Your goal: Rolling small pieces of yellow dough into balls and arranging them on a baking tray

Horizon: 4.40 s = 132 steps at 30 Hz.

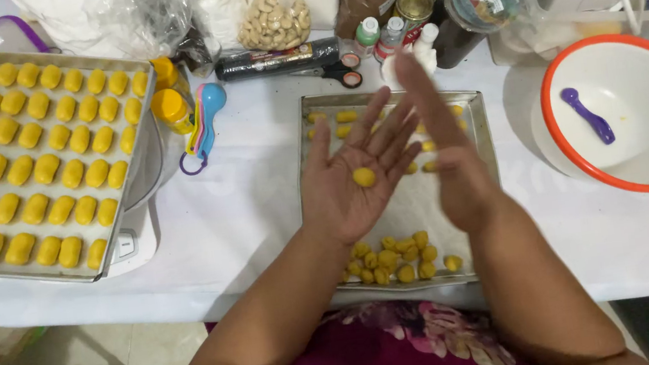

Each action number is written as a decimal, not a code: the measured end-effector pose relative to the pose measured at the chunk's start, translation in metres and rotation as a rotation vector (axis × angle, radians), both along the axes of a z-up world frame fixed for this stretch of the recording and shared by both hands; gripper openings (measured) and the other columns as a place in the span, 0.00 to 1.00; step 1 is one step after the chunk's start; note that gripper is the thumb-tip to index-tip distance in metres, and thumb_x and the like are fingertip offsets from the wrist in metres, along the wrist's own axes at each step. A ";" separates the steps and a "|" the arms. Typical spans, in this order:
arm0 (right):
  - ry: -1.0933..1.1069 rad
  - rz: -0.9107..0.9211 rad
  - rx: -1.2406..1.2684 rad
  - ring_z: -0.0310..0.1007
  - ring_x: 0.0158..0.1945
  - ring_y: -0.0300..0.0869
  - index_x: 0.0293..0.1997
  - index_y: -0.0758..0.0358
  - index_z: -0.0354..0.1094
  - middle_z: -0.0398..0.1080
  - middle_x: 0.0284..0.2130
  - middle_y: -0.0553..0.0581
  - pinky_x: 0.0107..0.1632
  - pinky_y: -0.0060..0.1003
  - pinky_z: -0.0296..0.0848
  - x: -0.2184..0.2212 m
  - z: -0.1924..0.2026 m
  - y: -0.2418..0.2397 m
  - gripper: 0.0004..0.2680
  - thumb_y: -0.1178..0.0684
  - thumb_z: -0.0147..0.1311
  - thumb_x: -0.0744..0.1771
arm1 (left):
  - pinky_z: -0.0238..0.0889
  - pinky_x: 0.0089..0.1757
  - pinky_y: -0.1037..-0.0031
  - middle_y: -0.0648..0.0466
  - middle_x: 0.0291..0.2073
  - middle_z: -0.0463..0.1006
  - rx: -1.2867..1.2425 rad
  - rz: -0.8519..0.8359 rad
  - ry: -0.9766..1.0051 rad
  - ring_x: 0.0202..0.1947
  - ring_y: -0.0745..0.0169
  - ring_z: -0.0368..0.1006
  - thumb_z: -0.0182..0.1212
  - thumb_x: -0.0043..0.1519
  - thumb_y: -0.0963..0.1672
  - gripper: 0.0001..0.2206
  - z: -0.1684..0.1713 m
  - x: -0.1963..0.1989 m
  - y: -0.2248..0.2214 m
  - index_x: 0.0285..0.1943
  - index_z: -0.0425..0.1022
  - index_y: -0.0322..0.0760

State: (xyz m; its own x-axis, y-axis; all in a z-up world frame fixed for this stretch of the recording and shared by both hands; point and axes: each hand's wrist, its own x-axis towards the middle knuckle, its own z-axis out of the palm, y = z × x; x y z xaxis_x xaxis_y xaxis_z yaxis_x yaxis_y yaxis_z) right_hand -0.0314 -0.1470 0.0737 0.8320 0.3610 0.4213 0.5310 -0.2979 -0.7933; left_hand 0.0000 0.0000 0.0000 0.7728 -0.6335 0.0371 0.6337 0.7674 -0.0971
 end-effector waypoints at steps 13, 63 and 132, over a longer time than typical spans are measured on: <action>0.867 -0.899 -0.814 0.75 0.46 0.70 0.72 0.51 0.57 0.78 0.41 0.72 0.47 0.61 0.71 -0.027 -0.092 -0.091 0.19 0.43 0.33 0.72 | 0.44 0.71 0.55 0.40 0.78 0.53 0.193 0.311 -0.045 0.76 0.45 0.50 0.34 0.69 0.60 0.34 0.049 0.048 0.084 0.80 0.52 0.43; -0.459 0.180 -0.732 0.42 0.81 0.53 0.78 0.65 0.44 0.46 0.77 0.59 0.81 0.53 0.46 0.063 -0.110 0.005 0.23 0.49 0.48 0.73 | 0.41 0.66 0.65 0.46 0.79 0.53 0.402 -0.035 -0.238 0.80 0.56 0.43 0.38 0.61 0.65 0.40 -0.015 0.097 0.034 0.81 0.51 0.50; 0.344 0.187 -0.459 0.82 0.40 0.36 0.46 0.55 0.79 0.82 0.39 0.48 0.43 0.31 0.77 0.052 -0.044 -0.006 0.07 0.50 0.59 0.67 | 0.45 0.68 0.58 0.44 0.76 0.61 0.397 0.142 -0.188 0.80 0.52 0.47 0.46 0.65 0.60 0.33 -0.019 0.098 0.033 0.77 0.60 0.47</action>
